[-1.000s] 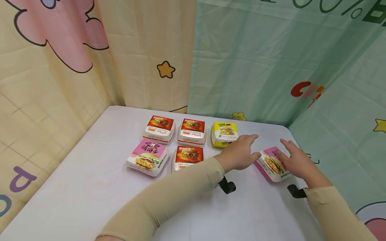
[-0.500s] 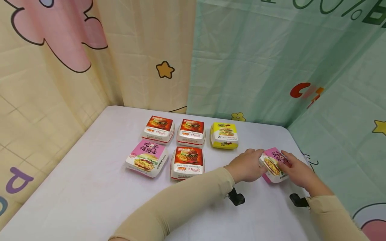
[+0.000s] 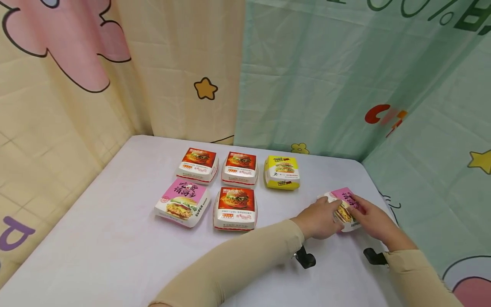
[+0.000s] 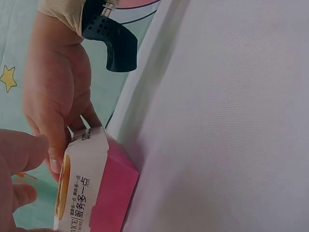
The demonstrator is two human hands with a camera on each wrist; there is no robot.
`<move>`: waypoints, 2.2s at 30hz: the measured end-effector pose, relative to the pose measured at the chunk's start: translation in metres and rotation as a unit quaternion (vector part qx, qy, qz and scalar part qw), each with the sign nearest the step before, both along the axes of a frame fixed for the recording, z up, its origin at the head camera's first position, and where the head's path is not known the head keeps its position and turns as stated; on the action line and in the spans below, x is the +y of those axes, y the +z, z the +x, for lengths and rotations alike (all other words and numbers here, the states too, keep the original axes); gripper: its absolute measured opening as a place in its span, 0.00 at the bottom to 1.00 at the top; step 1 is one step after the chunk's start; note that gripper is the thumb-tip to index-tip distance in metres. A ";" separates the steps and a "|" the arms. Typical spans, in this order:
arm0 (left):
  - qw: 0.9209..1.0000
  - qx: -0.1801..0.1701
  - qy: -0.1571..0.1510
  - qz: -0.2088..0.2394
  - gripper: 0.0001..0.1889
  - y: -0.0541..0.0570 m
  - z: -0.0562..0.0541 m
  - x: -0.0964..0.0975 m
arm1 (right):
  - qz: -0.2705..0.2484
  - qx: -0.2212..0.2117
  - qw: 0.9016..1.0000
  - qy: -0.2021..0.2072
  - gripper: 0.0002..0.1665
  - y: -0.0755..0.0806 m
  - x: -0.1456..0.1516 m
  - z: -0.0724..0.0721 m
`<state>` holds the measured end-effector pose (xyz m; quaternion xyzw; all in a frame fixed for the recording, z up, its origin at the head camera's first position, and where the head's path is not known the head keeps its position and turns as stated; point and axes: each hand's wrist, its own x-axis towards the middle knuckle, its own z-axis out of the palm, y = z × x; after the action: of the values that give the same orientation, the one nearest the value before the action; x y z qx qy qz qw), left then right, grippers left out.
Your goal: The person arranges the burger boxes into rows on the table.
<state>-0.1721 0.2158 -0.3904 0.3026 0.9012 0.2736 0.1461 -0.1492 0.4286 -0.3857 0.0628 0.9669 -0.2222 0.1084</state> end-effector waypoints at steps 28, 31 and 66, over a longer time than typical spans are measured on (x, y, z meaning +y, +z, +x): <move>0.997 0.004 0.073 -0.002 0.29 -0.017 -0.013 0.007 | -0.038 -0.002 0.999 -0.014 0.49 -0.014 -0.002 0.000; 0.997 0.006 0.074 -0.003 0.29 -0.018 -0.013 0.007 | -0.045 -0.005 0.999 -0.017 0.50 -0.014 -0.003 0.000; 0.997 0.012 0.077 -0.002 0.31 -0.024 -0.015 0.008 | -0.053 0.010 0.999 -0.003 0.47 -0.014 -0.008 0.001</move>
<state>-0.1867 0.2234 -0.4148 0.2350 0.9244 0.2782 0.1139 -0.1479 0.4204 -0.4000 0.0573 0.9547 -0.2739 0.1016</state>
